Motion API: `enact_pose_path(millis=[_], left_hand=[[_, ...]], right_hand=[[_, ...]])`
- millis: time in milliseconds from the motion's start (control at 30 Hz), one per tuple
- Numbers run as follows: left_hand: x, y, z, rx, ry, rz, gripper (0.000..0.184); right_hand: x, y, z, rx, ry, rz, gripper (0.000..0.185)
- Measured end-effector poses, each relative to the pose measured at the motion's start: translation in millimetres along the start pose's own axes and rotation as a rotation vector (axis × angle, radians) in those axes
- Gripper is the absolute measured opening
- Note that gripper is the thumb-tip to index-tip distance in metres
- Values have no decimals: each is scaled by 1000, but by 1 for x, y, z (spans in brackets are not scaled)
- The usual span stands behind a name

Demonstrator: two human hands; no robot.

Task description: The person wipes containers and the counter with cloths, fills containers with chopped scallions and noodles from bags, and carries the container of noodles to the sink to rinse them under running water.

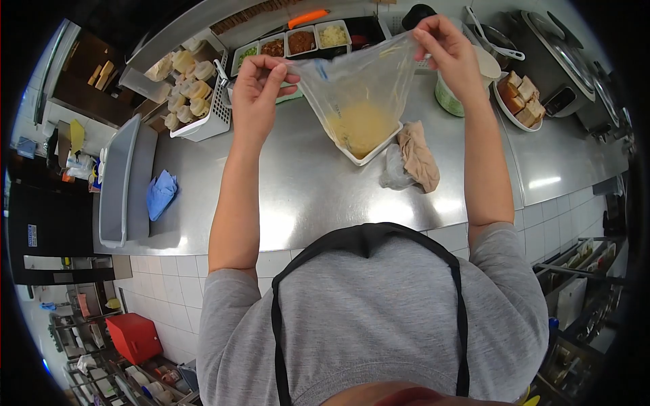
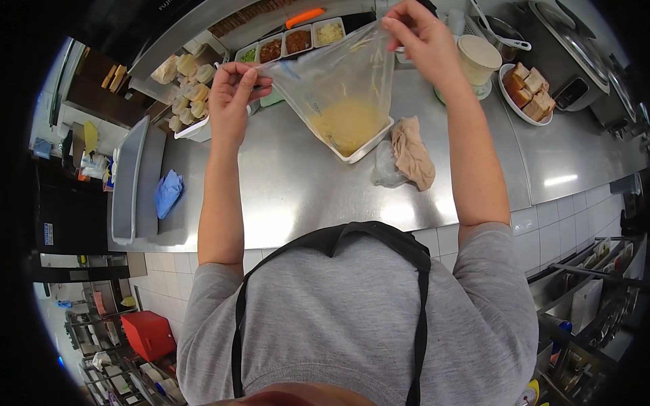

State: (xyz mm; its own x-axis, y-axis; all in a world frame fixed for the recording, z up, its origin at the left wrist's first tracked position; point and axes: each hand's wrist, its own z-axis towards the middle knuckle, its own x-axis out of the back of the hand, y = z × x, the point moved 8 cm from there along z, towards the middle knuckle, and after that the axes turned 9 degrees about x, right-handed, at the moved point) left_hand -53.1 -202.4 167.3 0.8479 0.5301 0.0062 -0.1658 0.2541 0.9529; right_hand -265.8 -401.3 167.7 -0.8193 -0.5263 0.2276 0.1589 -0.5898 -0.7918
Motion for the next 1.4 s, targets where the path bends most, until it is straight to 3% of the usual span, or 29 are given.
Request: enact_pose_path(millis=[133,233,300,333,400,467,500,533,567,600,633,700,733,767,833,900,933,967,1000,1067,1233,1333,1400], left_hand=[[-24,-11,3,0,-99,-49,9],[-40,4,10,-86,-113,-108,9],[-54,1,14,-86,-185,-111,9],[-66,-1,15,-87,-262,-113,9],[-79,-8,14,-92,-308,-164,9],[-88,-6,9,-239,-307,-35,14],[-84,-13,5,-205,-221,-48,40],[-82,-22,-2,-205,-220,-46,40],[-73,-35,-10,-237,-91,209,60],[-65,-52,-17,-268,35,462,81],[-66,-92,-22,-158,-26,581,116],[-67,-140,-39,-63,-81,612,121],[-69,-161,-43,25,-127,645,126],[-70,-174,-43,25,-125,646,126],[-81,-194,-41,114,-206,395,127],[-86,-201,-45,225,-234,370,125],[-87,-206,-49,336,-259,348,124],[-85,-206,-52,335,-259,349,124],[-81,-205,-55,311,-275,322,122],[-70,-204,-56,287,-291,294,120],[-58,-198,-63,243,-497,425,128],[-54,-172,-59,121,-464,493,135],[-59,-160,-58,201,-466,352,131]], right_hand=[[-29,-21,3,112,-80,149,12],[-36,-32,4,131,16,249,16],[-51,-36,0,240,-128,41,44],[-57,-33,-5,240,-127,40,44],[-85,-25,-20,236,-338,-205,46],[-86,-7,-21,142,-385,-241,50],[-75,5,-15,193,-276,-306,45],[-62,10,-9,243,-166,-368,41],[-53,22,-4,180,-145,-274,30],[-47,30,-2,177,-139,-274,30],[-43,45,-3,89,-141,-201,35],[-45,59,-14,0,-147,-128,40],[-57,48,-23,113,-264,-252,42],[-72,40,-34,225,-381,-374,43],[-93,46,-49,252,-418,-374,44],[-104,43,-54,279,-454,-375,46],[-105,52,-53,107,-480,-335,42],[-105,63,-55,-66,-502,-292,38],[-105,66,-55,-67,-501,-291,38],[-94,74,-51,-148,-297,103,29],[-93,42,-45,-92,-309,66,24],[-94,21,-41,-5,-275,44,22],[-94,5,-35,24,-274,0,21]])
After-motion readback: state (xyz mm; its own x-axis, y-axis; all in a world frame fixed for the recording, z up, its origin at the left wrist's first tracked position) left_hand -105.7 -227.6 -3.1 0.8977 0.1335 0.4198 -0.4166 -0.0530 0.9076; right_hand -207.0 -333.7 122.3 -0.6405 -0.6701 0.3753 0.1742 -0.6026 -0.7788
